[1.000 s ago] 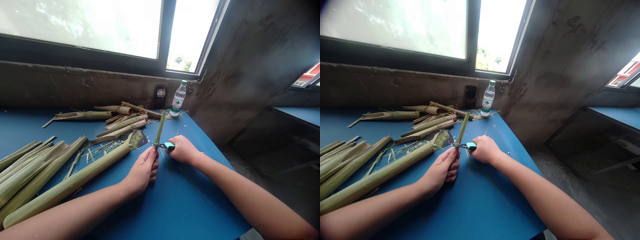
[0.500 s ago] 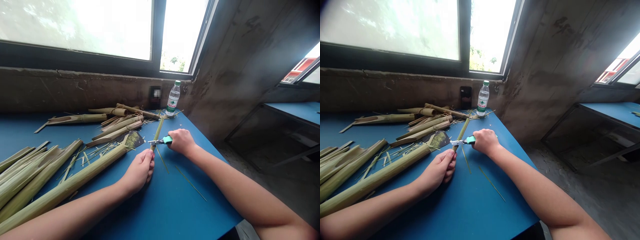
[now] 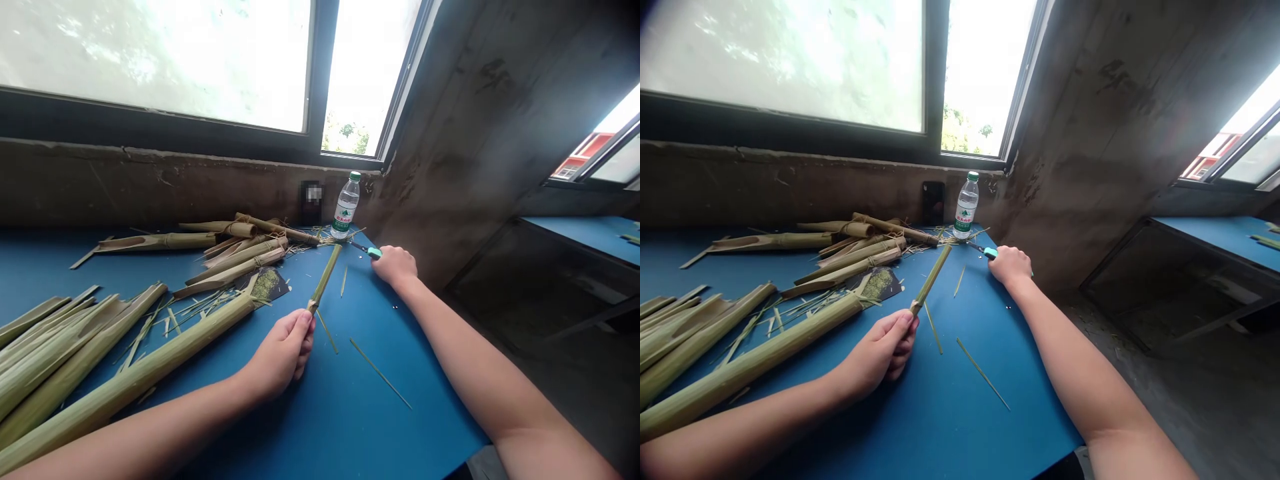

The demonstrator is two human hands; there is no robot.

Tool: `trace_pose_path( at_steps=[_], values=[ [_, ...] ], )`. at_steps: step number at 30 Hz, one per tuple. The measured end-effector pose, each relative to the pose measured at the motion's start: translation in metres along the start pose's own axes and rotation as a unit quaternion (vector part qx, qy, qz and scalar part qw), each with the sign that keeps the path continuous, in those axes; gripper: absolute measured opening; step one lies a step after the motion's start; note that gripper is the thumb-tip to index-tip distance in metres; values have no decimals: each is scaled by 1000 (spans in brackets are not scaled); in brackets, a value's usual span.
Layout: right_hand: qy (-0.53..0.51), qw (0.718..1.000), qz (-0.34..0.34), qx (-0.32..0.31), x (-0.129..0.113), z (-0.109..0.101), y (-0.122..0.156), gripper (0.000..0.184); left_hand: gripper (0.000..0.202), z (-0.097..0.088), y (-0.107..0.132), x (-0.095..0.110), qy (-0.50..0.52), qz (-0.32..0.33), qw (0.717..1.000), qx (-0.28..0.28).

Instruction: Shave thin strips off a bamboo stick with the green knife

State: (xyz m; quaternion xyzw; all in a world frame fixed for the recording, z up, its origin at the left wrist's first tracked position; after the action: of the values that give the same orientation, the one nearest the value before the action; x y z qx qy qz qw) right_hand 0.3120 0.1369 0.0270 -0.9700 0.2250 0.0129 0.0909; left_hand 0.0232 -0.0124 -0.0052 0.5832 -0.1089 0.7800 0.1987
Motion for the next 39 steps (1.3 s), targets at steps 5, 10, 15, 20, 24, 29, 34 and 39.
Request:
trace_pose_path(
  at_steps=[5, 10, 15, 20, 24, 29, 34, 39],
  values=[
    [-15, 999, -35, 11, -12, 3, 13, 29, 36, -5, -2, 0, 63, -23, 998, -2],
    [-76, 989, -108, 65, -23, -4, 35, 29, 32, -4, -4, 2, 89, -4, 996, 17],
    [-113, 963, -243, 40, -44, -12, 71, 26, 32, -4, -4, 4, 99, -6, 995, 29],
    [-96, 941, -323, -16, -60, -11, 98, 17, 31, -5, -3, 5, 102, -11, 994, 31],
    [-78, 930, -356, -39, -67, -8, 110, 15, 30, -5, -4, 3, 99, -15, 994, 33],
    [-38, 944, -325, -37, -69, -7, 113, 14, 35, -6, -7, 0, 69, -9, 997, 38],
    [-46, 943, -331, 7, -67, -9, 111, 16, 32, -4, -7, 6, 86, -34, 995, 21],
    [-57, 938, -341, -4, -67, -6, 112, 15, 33, -3, -5, 10, 114, -26, 993, 11]
  ],
)
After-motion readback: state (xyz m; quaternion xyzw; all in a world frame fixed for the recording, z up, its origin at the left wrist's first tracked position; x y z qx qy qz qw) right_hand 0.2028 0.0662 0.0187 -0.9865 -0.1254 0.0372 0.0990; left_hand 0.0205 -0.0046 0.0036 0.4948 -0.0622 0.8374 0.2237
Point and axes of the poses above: each hand's wrist, its own y-axis away from the middle knuckle, its own z-axis out of the palm, x = y × z, the point moved 2 cm from there along -y, towards the middle knuckle, and after that the axes turned 11 degrees about z, right-handed, at the moved point
